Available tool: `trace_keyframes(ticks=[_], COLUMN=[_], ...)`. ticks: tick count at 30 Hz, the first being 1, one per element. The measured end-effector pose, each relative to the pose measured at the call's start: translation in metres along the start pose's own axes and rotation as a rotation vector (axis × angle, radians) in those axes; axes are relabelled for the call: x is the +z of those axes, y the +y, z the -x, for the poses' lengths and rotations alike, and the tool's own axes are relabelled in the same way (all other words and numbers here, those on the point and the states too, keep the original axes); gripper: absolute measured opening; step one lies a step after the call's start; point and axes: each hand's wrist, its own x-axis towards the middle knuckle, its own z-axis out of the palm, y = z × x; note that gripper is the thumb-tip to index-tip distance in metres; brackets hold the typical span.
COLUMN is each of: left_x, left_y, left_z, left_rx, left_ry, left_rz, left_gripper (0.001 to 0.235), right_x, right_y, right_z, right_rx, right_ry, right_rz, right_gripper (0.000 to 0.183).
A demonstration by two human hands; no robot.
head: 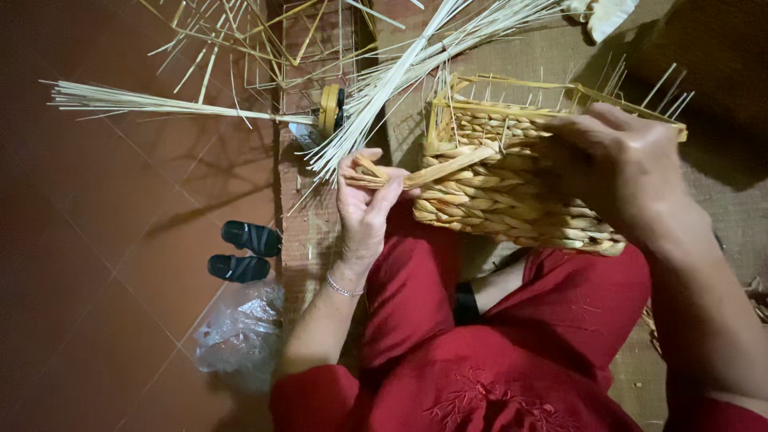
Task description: The person weaves a rectangular basket using dried palm leaves, interlacing strands through a pre-existing frame. They use scissors to trim excess material and tuck ends to secure the weave.
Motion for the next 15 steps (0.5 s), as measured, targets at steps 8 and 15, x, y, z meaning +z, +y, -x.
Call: trace_keyframes(ticks=[8, 15], left_x=[-0.001, 0.031], left_y=[0.003, 0.02], left_z=[-0.012, -0.006], left_rx=[0.569, 0.738], left_ry=[-0.206, -0.419], left_rz=[-0.708, -1.075], left_gripper=[0.041, 0.055], right_x=[-0.006, 0.031], right_y=[-0.033, -0.079], right_z=[0.041, 0.053], right_rx=[0.06, 0.028], right_ry=[0.009, 0.146], right_rz=[0.028, -0.272], right_gripper=[0.015, 0.036])
